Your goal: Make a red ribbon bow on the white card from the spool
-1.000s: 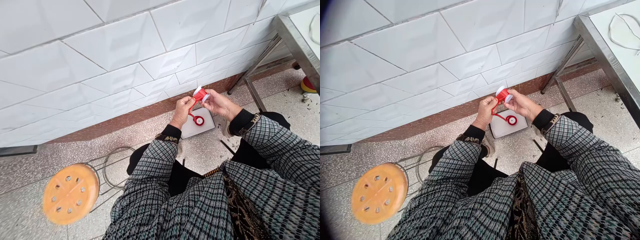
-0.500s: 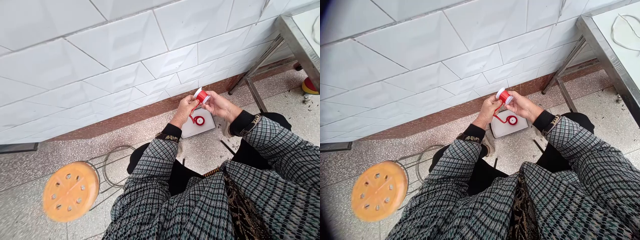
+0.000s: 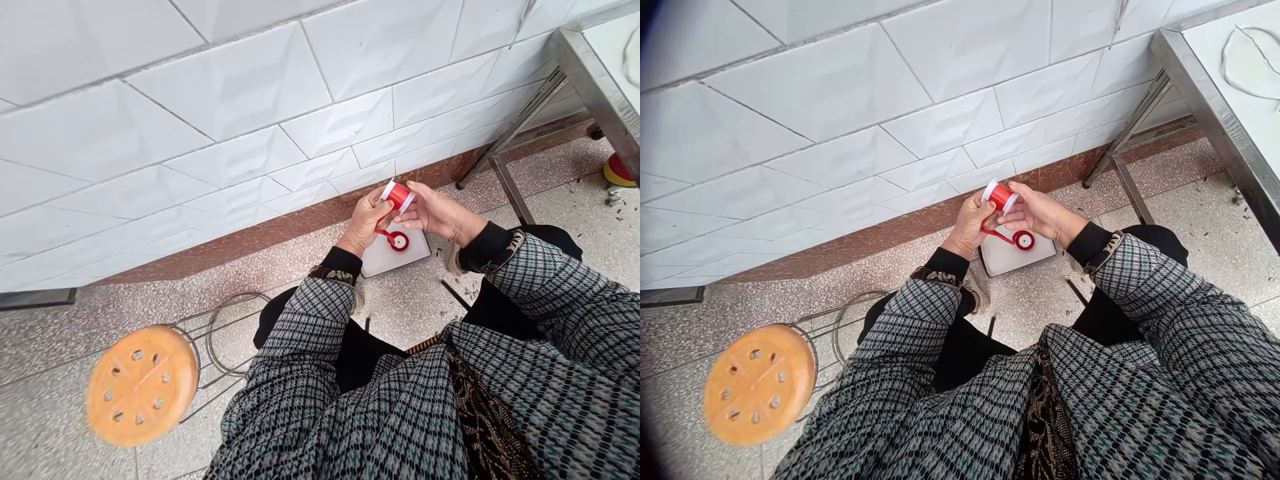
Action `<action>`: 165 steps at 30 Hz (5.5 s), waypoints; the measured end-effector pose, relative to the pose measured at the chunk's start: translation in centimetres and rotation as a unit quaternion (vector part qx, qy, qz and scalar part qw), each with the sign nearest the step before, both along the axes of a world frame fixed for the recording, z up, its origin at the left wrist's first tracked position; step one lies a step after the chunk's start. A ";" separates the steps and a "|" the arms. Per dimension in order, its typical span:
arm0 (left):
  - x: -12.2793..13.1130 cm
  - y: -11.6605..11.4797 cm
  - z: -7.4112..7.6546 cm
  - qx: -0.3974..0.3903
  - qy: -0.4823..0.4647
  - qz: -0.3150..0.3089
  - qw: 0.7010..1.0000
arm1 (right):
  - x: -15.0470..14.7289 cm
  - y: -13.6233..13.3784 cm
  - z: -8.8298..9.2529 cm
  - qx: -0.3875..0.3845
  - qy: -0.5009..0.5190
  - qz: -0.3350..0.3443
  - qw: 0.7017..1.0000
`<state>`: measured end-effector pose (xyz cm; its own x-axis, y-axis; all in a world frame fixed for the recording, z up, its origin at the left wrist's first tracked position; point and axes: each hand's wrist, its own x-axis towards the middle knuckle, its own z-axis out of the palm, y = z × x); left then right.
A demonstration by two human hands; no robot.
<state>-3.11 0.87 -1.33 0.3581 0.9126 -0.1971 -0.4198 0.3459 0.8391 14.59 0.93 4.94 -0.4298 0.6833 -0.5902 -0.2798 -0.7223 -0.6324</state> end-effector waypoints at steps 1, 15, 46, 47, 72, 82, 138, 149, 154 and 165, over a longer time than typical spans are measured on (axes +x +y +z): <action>0.0 0.0 0.1 -0.001 0.003 0.004 1.000 | 0.0 -0.1 0.0 0.039 -0.029 -0.012 0.999; 0.8 -0.1 0.5 0.016 0.164 0.039 0.986 | -0.2 1.1 -1.1 0.017 -0.079 -0.122 0.989; 0.6 -0.2 0.4 -0.004 0.033 0.013 0.999 | 0.0 0.2 0.0 -0.129 0.112 -0.049 0.984; 0.5 -0.2 0.4 -0.003 0.018 -0.001 1.000 | 0.0 -0.1 0.0 -0.129 0.122 -0.038 0.983; 1.2 -0.1 1.1 -0.014 0.051 0.092 0.994 | -2.6 0.0 0.0 0.089 -0.113 -0.105 0.984; -0.6 -0.1 2.1 -0.001 0.104 0.069 0.992 | -2.2 2.3 2.2 0.092 -0.161 -0.109 0.977; 0.2 -0.4 1.5 -0.045 0.089 0.091 0.991 | -2.7 1.7 0.1 0.103 -0.158 -0.118 0.975; -0.2 -0.6 1.7 0.015 0.165 0.040 0.985 | -1.8 2.0 0.4 0.053 -0.095 -0.096 0.989; -0.4 -0.6 1.9 0.016 0.152 0.024 0.988 | -1.7 2.0 0.3 0.037 -0.068 -0.085 0.993; -0.9 -0.9 1.7 0.039 0.160 0.003 0.986 | -1.3 2.1 -0.6 0.008 -0.022 -0.066 0.998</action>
